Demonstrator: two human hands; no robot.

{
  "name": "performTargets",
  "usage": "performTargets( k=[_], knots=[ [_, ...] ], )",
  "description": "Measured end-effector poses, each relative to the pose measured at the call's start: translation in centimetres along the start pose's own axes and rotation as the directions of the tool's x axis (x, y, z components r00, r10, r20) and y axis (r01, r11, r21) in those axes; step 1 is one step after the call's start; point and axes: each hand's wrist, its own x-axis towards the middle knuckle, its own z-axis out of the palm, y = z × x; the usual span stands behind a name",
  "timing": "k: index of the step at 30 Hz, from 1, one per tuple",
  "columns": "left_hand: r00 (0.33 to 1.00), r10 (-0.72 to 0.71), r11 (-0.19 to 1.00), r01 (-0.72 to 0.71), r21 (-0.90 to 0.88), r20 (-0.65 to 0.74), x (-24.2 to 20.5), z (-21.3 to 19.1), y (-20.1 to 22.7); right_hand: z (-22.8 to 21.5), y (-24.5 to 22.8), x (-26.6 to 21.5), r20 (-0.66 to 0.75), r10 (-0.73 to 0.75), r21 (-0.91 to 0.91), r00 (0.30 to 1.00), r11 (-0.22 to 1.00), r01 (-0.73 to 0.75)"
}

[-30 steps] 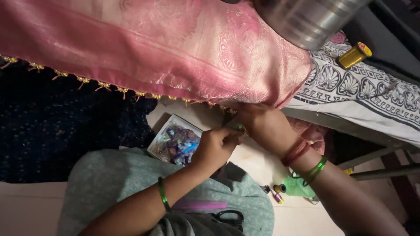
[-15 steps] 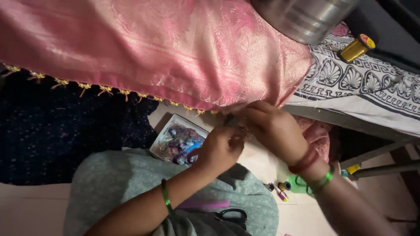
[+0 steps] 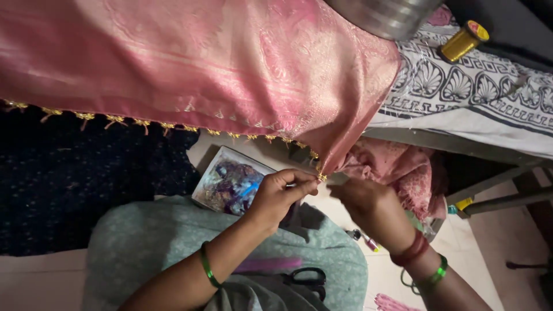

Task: Tying decorative knots and fringe along the edge of a pink fabric sari.

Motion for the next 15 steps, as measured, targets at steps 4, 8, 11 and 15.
performTargets(
  k=[4, 8, 11, 15],
  knots=[
    [0.939, 0.345, 0.87, -0.328, 0.369, 0.021, 0.0, -0.3, 1.4, -0.8, -1.0, 1.1, 0.128, -0.207, -0.109, 0.97, 0.969, 0.222],
    [0.733, 0.653, 0.445, -0.575, 0.686, 0.191, -0.9, 0.8, 4.9, -2.6, -3.9, 5.8, 0.121, -0.314, -0.206, 0.942, 0.92, 0.333],
    [0.817, 0.569, 0.496, -0.427, 0.756, 0.088, -0.6, 0.7, 4.1, -1.7, -4.1, 8.7, 0.138, -0.335, -0.239, 0.932, 0.902, 0.36],
    [0.709, 0.677, 0.17, -0.412, 0.895, 0.197, -1.4, 1.6, 6.7, 0.0, -3.1, 10.2, 0.246, -0.216, -0.285, 0.945, 0.916, 0.284]
  ],
)
